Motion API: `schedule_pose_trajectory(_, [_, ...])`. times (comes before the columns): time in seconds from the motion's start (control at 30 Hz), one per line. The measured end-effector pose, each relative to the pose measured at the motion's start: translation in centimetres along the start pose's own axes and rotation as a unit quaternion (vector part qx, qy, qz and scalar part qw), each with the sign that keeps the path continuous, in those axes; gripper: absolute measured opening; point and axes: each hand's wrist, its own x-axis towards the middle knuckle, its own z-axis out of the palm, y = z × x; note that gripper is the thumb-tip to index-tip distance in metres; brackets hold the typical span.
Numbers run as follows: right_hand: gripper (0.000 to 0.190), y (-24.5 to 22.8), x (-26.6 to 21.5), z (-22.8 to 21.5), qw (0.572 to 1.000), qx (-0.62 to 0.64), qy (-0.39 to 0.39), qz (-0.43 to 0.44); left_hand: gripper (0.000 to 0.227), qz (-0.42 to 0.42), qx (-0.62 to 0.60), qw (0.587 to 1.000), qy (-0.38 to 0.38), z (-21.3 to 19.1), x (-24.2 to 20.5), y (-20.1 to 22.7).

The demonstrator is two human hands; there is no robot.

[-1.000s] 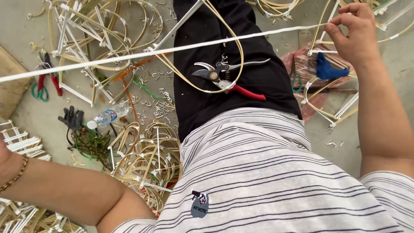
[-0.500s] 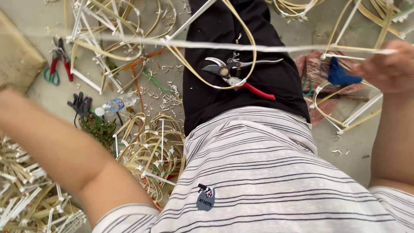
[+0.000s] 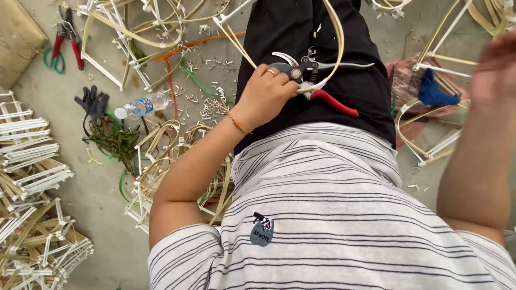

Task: Assembling and securing curved bamboo strips and white plastic components using pliers and string.

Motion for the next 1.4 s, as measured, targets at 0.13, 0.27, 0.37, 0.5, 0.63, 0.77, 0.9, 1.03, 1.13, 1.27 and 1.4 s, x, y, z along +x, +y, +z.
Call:
schedule_pose_trajectory(0.13, [0.007, 7.0, 1.5, 33.8, 0.991, -0.078, -0.092, -0.065, 0.012, 0.052, -0.166, 0.98, 0.097, -7.0, 0.9, 1.3])
schedule_pose_trajectory(0.27, [0.004, 8.3, 2.4, 43.5, 0.946, -0.185, -0.218, -0.151, 0.017, 0.07, -0.36, 0.926, 0.091, -11.8, 1.6, 1.0])
schedule_pose_trajectory(0.37, [0.008, 8.1, 2.2, 47.4, 0.888, -0.327, -0.249, -0.205, 0.026, 0.08, -0.476, 0.871, 0.09, -11.4, 2.3, -0.4])
schedule_pose_trajectory(0.5, [0.006, 7.0, 1.1, 48.5, 0.885, -0.336, -0.274, -0.168, 0.034, 0.068, -0.617, 0.769, 0.151, -6.1, 4.8, -4.3])
schedule_pose_trajectory(0.63, [0.006, 7.8, 1.9, 45.1, 0.851, -0.387, -0.327, -0.14, 0.052, 0.059, -0.729, 0.644, 0.226, 1.2, 9.2, -7.9])
schedule_pose_trajectory(0.77, [0.006, 9.8, 1.6, 45.2, 0.824, -0.457, -0.313, -0.115, 0.056, -0.004, -0.768, 0.595, 0.238, 6.0, 9.6, -10.6])
schedule_pose_trajectory(0.9, [0.005, 10.5, 0.4, 47.9, 0.826, -0.486, -0.281, -0.054, 0.053, -0.082, -0.775, 0.58, 0.236, 4.4, 7.6, -11.3])
schedule_pose_trajectory(1.03, [0.006, 12.0, 0.4, 47.8, 0.833, -0.477, -0.279, -0.028, 0.049, -0.117, -0.724, 0.648, 0.207, 1.8, 5.0, -10.6])
schedule_pose_trajectory(1.13, [0.008, 12.1, 0.3, 47.6, 0.824, -0.502, -0.262, -0.028, 0.048, -0.09, -0.655, 0.735, 0.149, -0.5, 4.4, -10.5])
schedule_pose_trajectory(1.27, [0.01, 11.1, 0.0, 46.8, 0.811, -0.526, -0.257, -0.011, 0.044, -0.039, -0.564, 0.822, 0.069, -5.3, 5.5, -6.3])
schedule_pose_trajectory(1.4, [0.013, 11.2, 0.7, 45.6, 0.783, -0.566, -0.259, 0.009, 0.042, -0.097, -0.507, 0.856, -0.037, -5.7, 7.1, -5.5])
